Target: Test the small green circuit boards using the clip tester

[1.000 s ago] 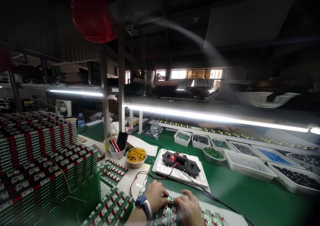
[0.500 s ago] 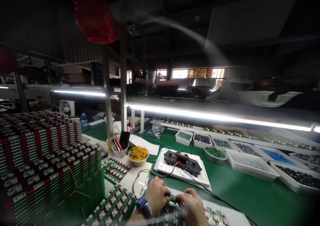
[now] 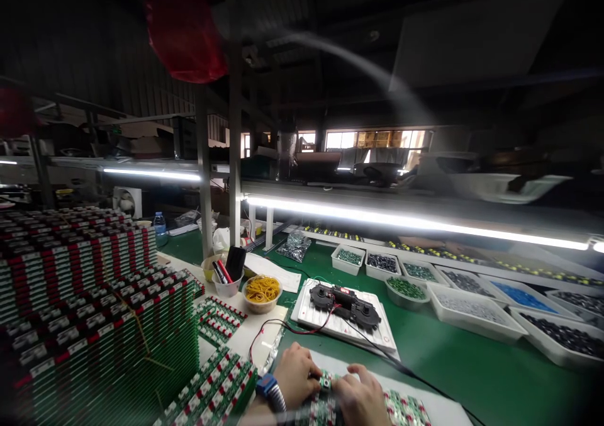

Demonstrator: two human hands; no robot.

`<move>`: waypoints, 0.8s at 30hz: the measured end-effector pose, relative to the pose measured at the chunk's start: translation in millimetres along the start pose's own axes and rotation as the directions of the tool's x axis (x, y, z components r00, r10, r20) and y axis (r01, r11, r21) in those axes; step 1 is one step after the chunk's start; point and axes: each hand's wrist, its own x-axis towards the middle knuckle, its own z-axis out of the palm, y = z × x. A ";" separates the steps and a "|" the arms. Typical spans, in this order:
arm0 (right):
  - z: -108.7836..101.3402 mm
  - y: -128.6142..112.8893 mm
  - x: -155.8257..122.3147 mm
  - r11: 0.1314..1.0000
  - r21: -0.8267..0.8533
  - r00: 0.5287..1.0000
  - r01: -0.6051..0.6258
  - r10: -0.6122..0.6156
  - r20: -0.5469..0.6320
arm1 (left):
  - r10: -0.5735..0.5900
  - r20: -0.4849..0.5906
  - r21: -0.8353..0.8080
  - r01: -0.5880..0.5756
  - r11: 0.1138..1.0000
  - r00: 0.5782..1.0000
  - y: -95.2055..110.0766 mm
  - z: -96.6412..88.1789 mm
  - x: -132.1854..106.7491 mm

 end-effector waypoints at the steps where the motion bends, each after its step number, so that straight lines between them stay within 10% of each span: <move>1: 1.0 -0.6 -0.8 1.000 -0.012 1.000 0.002 -0.002 -0.005 | 0.002 0.001 0.000 -0.002 1.000 1.000 0.2 -0.3 0.1; 24: -12.7 7.3 -0.5 0.998 0.010 0.996 0.058 -0.059 0.064 | 0.023 -0.107 0.016 -0.021 1.000 0.994 7.1 -1.2 -15.2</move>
